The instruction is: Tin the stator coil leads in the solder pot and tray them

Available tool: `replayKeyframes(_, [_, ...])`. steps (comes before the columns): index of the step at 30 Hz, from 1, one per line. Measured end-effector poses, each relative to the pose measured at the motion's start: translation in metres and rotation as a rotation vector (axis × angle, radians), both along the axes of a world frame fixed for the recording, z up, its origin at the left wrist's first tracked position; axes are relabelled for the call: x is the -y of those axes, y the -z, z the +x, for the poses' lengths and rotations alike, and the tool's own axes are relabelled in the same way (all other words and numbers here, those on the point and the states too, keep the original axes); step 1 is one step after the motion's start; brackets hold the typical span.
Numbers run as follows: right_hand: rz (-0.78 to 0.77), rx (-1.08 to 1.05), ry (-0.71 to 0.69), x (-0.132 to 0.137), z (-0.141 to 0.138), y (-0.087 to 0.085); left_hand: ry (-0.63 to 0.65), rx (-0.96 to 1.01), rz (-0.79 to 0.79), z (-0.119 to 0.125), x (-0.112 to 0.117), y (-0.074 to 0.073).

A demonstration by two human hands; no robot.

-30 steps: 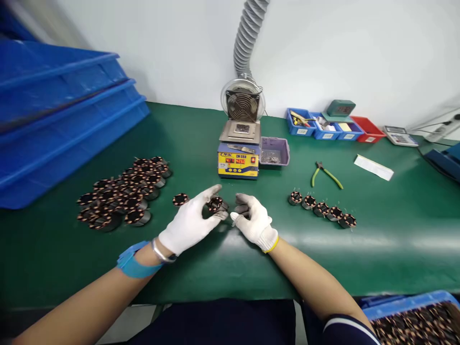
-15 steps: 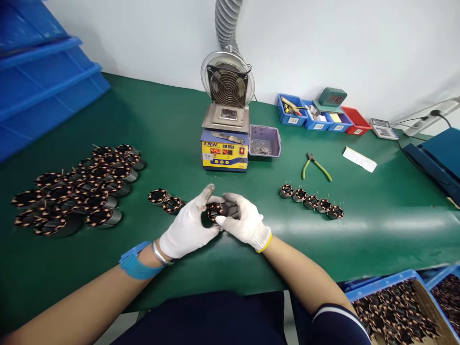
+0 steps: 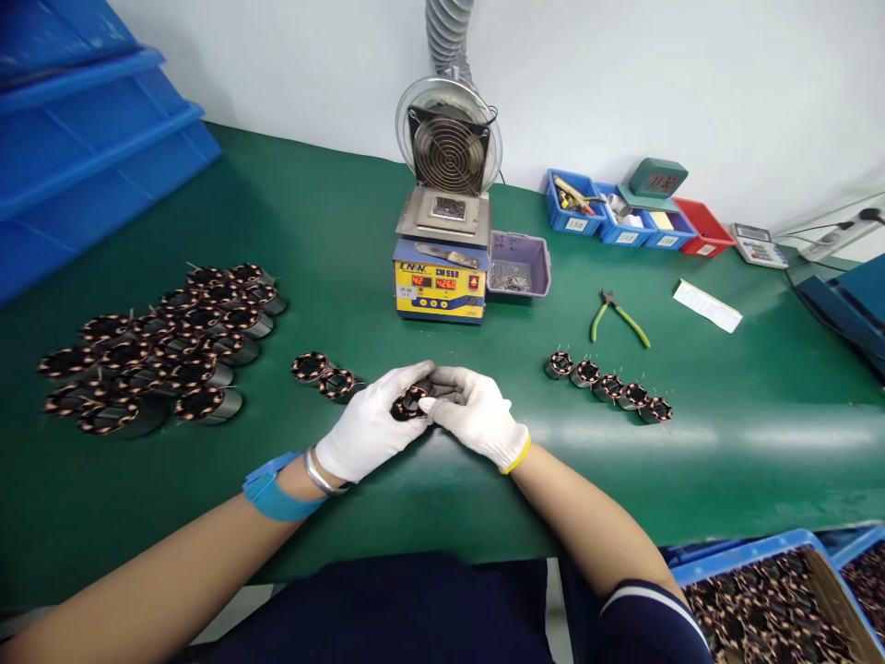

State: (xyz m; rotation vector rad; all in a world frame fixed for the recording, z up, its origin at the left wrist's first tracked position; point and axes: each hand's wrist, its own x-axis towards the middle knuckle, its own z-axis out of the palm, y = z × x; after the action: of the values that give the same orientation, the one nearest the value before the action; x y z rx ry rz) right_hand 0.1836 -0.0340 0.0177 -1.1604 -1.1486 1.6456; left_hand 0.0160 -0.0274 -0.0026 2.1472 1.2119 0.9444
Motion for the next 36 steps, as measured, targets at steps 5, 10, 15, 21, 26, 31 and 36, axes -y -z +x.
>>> replayKeyframes(5, [0.187,0.264,0.096,0.006,-0.001,0.008,-0.036,0.067,-0.033,0.005,0.001,0.000])
replayKeyframes(10, [0.299,0.493,0.082,0.007,0.002,0.005,-0.071,0.020,-0.209,0.006,0.002,0.001])
replayKeyframes(15, [0.196,0.466,0.125,0.002,0.007,0.003,-0.095,0.046,-0.425,0.001,0.002,-0.011])
replayKeyframes(21, [0.051,0.150,0.118,-0.006,0.010,0.001,0.222,0.411,-0.912,-0.023,-0.003,-0.033])
replayKeyframes(26, [0.022,0.114,0.180,-0.009,0.011,-0.001,-0.003,0.676,-0.671,-0.030,-0.005,-0.036])
replayKeyframes(31, [0.045,0.128,0.104,-0.006,0.010,0.004,-0.094,0.223,-0.455,-0.005,0.004,-0.029])
replayKeyframes(36, [0.003,0.162,0.135,-0.007,0.010,0.001,-0.146,0.606,-0.311,-0.009,0.012,-0.034])
